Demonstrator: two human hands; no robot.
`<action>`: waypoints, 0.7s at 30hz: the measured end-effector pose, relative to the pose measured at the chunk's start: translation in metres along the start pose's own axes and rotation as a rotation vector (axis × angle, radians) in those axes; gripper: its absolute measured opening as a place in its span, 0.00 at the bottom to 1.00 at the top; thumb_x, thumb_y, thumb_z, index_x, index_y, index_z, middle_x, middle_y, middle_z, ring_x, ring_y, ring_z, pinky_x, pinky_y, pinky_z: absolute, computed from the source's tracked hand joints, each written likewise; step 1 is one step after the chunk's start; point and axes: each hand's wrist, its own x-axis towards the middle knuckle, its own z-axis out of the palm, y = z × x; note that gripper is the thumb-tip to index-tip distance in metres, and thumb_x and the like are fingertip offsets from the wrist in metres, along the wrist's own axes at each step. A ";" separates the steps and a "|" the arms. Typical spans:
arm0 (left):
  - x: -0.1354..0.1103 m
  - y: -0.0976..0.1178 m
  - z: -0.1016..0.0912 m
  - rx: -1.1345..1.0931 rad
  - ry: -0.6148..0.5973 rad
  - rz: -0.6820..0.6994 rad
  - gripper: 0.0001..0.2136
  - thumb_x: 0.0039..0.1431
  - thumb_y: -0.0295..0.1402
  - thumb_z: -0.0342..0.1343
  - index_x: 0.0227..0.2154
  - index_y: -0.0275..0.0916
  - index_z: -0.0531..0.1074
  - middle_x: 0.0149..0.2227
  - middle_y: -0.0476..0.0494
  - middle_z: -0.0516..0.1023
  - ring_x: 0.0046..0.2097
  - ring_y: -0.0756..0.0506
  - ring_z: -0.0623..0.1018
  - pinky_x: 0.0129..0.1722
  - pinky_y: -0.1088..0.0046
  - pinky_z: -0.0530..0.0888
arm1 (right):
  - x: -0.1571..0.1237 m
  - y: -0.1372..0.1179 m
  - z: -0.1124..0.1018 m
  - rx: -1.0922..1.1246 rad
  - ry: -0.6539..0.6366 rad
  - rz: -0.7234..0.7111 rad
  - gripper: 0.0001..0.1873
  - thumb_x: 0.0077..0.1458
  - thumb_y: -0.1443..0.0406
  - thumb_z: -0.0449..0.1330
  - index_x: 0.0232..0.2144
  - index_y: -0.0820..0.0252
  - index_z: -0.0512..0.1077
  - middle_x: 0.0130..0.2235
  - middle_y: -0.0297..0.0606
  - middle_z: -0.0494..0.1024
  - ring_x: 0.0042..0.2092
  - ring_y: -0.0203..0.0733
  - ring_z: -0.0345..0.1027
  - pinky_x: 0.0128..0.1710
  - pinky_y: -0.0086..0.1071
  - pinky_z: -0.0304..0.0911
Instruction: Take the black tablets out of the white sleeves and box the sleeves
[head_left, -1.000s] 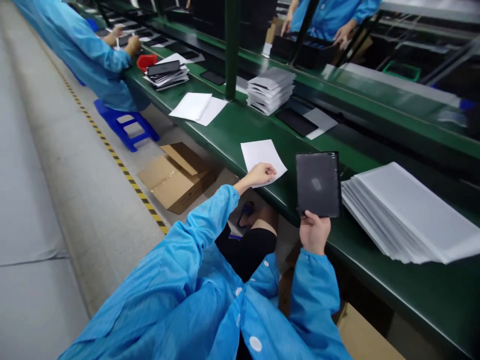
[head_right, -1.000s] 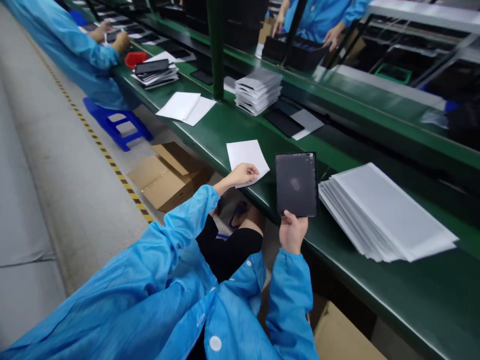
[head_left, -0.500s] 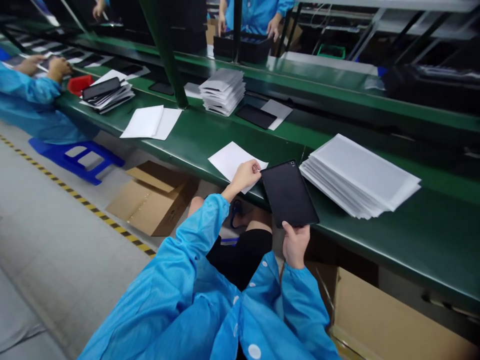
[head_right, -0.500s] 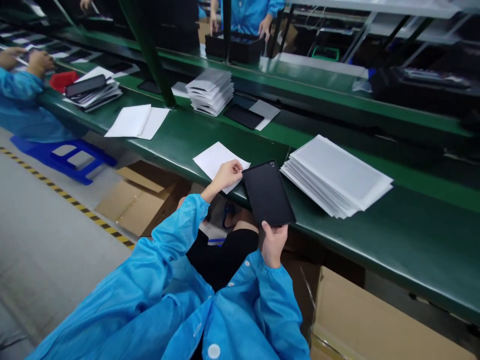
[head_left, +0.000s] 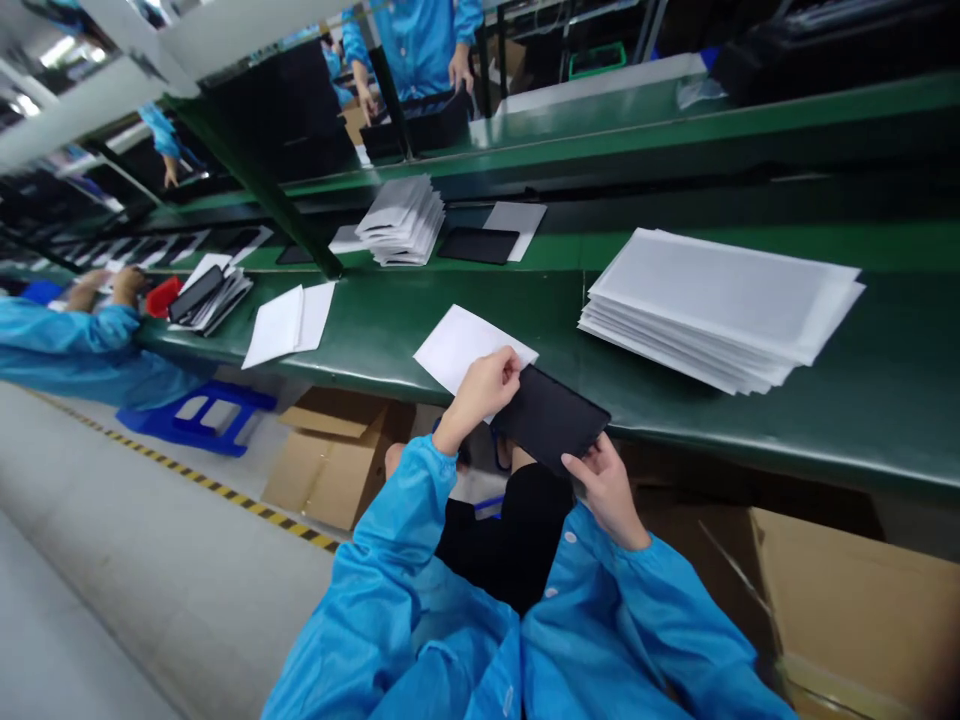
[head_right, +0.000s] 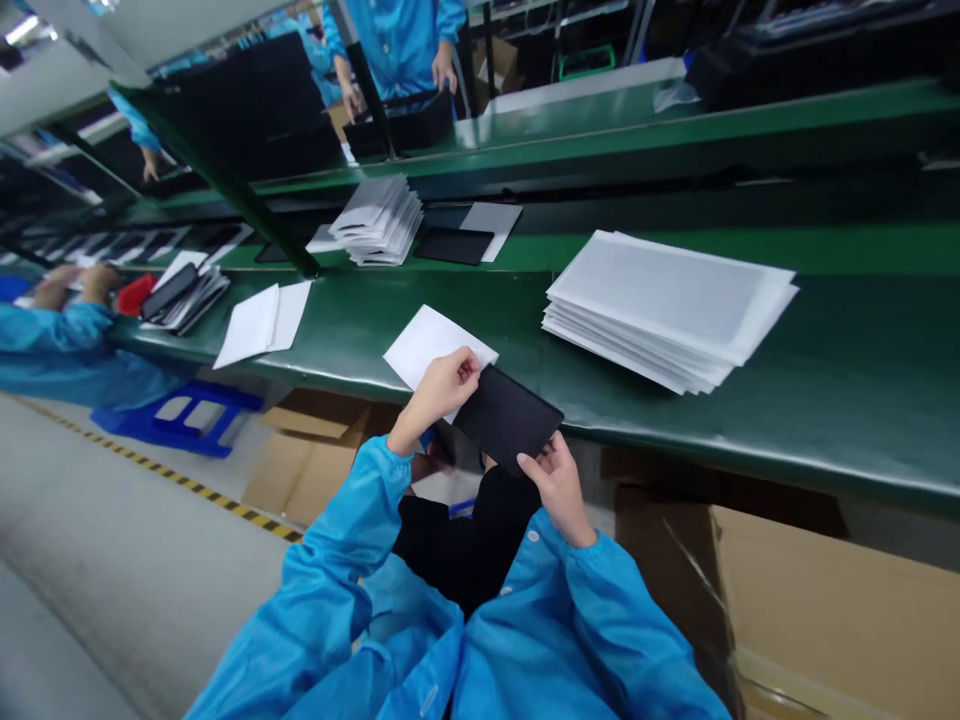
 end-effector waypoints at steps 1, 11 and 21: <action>-0.002 0.006 0.000 -0.010 -0.050 0.028 0.07 0.57 0.21 0.54 0.34 0.41 0.69 0.29 0.52 0.74 0.31 0.50 0.75 0.36 0.75 0.69 | 0.001 0.001 0.002 0.032 -0.009 0.006 0.35 0.45 0.54 0.80 0.54 0.55 0.76 0.55 0.47 0.83 0.58 0.53 0.77 0.63 0.48 0.72; -0.006 0.069 0.027 -0.271 -0.661 0.183 0.03 0.58 0.26 0.56 0.35 0.40 0.70 0.30 0.53 0.74 0.32 0.52 0.74 0.37 0.78 0.72 | 0.011 0.017 0.007 0.000 -0.027 -0.019 0.28 0.37 0.47 0.82 0.30 0.56 0.77 0.28 0.35 0.79 0.31 0.44 0.74 0.34 0.38 0.77; 0.108 0.004 0.026 0.022 0.019 0.184 0.11 0.59 0.19 0.55 0.40 0.41 0.73 0.49 0.41 0.80 0.56 0.40 0.76 0.61 0.60 0.71 | 0.000 0.016 -0.037 -0.209 0.346 -0.003 0.27 0.36 0.45 0.78 0.31 0.58 0.82 0.34 0.47 0.86 0.42 0.62 0.81 0.45 0.50 0.79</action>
